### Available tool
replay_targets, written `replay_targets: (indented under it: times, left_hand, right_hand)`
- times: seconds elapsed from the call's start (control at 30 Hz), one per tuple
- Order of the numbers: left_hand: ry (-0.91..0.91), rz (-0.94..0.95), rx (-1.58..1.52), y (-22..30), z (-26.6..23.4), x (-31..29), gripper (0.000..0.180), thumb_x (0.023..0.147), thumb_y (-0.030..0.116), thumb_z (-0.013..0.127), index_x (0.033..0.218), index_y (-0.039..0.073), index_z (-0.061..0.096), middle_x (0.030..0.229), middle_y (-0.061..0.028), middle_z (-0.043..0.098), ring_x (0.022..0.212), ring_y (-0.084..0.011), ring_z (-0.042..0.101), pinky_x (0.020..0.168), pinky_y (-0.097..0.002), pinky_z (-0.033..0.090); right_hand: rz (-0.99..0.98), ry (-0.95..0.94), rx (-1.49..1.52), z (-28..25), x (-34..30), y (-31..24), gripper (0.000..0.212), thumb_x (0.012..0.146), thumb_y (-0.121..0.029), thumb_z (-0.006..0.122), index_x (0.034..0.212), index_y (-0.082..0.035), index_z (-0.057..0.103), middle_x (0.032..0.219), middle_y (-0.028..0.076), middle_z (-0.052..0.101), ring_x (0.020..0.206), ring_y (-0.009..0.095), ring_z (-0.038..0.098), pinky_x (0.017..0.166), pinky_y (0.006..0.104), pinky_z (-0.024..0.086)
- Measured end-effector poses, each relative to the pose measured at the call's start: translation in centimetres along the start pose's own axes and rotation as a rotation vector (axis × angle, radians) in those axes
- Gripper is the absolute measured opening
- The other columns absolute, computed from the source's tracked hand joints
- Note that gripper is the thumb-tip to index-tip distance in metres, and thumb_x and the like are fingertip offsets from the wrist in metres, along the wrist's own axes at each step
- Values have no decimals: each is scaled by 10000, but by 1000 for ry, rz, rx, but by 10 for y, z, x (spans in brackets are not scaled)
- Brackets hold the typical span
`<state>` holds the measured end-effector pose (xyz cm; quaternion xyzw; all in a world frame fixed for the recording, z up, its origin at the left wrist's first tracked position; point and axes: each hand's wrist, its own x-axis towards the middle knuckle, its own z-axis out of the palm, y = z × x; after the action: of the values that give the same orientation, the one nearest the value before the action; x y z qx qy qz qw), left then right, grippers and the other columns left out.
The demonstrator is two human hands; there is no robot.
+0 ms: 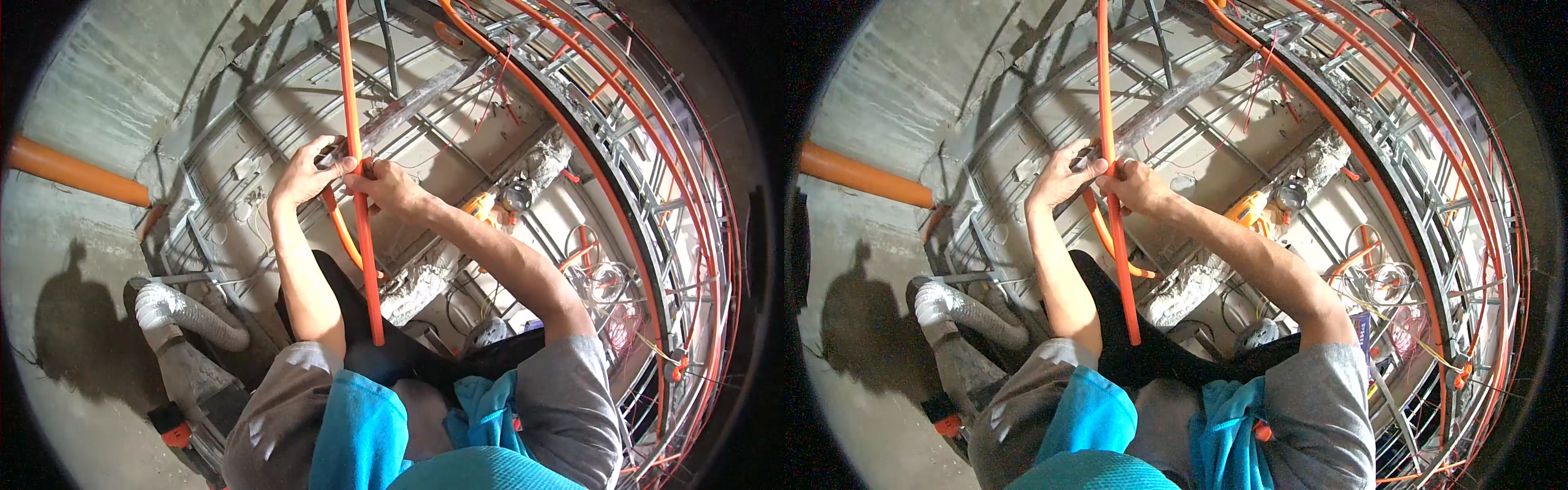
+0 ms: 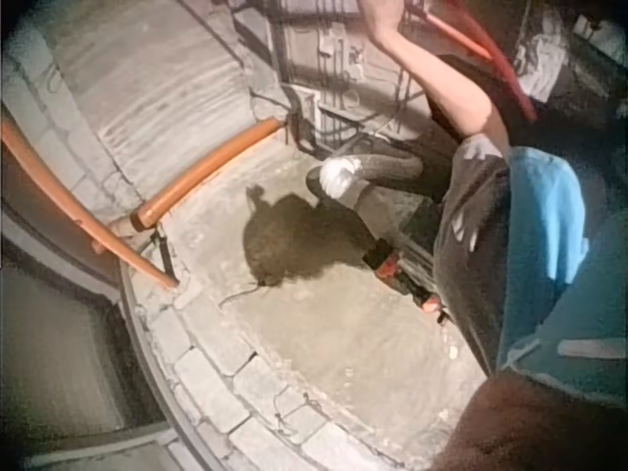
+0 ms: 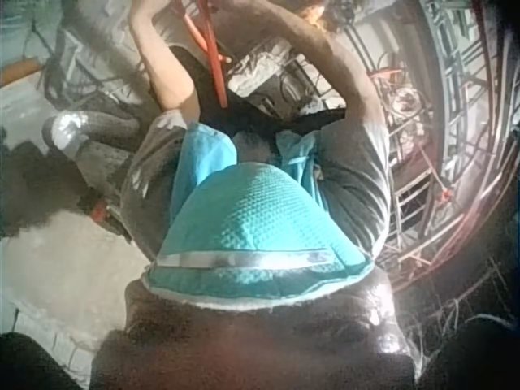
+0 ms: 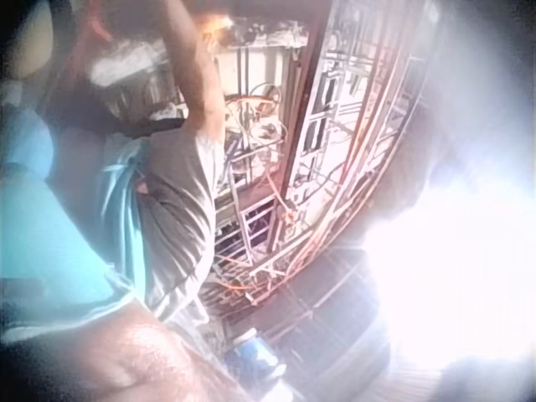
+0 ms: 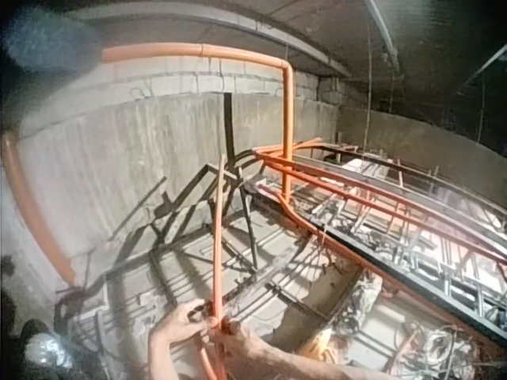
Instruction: The person drills into the ceiling structure with a power drill, handles a metal junction box and its cover by hand, and connects conduit pipes while heating them with a heat gun.
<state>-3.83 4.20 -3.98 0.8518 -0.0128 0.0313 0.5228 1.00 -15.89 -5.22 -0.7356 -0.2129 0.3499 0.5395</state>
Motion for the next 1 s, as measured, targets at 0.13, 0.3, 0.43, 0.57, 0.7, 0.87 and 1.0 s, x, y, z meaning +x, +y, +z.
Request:
replay_targets:
  times: [0.13, 0.3, 0.43, 0.57, 0.7, 0.87, 1.0]
  left_hand:
    - [-2, 20, 41, -2, -2, 1, 580, 887, 437, 814, 1231, -2, 659, 1072, -101, 726, 997, -176, 656, 925, -339, 512]
    - [0, 14, 14, -9, 1, 5, 596, 870, 469, 819, 1207, 1, 667, 1058, -100, 722, 1003, -178, 647, 940, -351, 501]
    - [12, 43, 68, -8, -1, 4, 609, 862, 482, 823, 1198, -2, 668, 1057, -96, 721, 995, -176, 647, 938, -348, 501]
    - [1, 30, 52, -6, -1, 4, 616, 857, 488, 825, 1191, -5, 669, 1057, -94, 720, 998, -175, 646, 938, -345, 500]
    - [2, 24, 22, -9, 0, 3, 625, 856, 490, 825, 1196, -9, 666, 1057, -99, 719, 1000, -178, 645, 941, -346, 498]
    - [-3, -12, 25, -13, -1, -1, 638, 866, 501, 810, 1216, -11, 661, 1082, -113, 718, 1017, -184, 642, 950, -350, 494]
    - [26, 8, 85, -18, 1, 4, 599, 918, 486, 760, 1233, -12, 656, 1118, -123, 717, 1042, -184, 635, 957, -350, 489]
  right_hand:
    - [50, -8, -19, -1, -4, -11, 439, 984, -425, 678, 1057, 7, 694, 870, 65, 699, 757, 142, 679, 627, 309, 595]
    - [9, 7, 8, -1, 5, 3, 444, 983, -435, 672, 1051, 3, 700, 875, 65, 701, 768, 154, 692, 643, 321, 616]
    - [35, -31, -16, -4, 5, -2, 442, 987, -431, 663, 1053, 4, 698, 879, 70, 702, 773, 159, 699, 651, 335, 629]
    - [26, -43, -26, -4, 2, -6, 459, 982, -440, 667, 1057, 12, 693, 891, 74, 705, 771, 159, 698, 645, 335, 629]
    - [15, -30, -10, -3, 0, -4, 476, 980, -446, 663, 1065, 21, 686, 909, 77, 713, 780, 158, 698, 646, 327, 628]
    - [26, -74, -50, -1, 4, 1, 486, 985, -444, 645, 1083, 31, 678, 941, 78, 724, 799, 158, 701, 657, 325, 628]
    - [-46, 1, -52, -2, 9, 9, 409, 961, -326, 670, 907, 80, 675, 787, 146, 721, 659, 225, 745, 592, 356, 632]
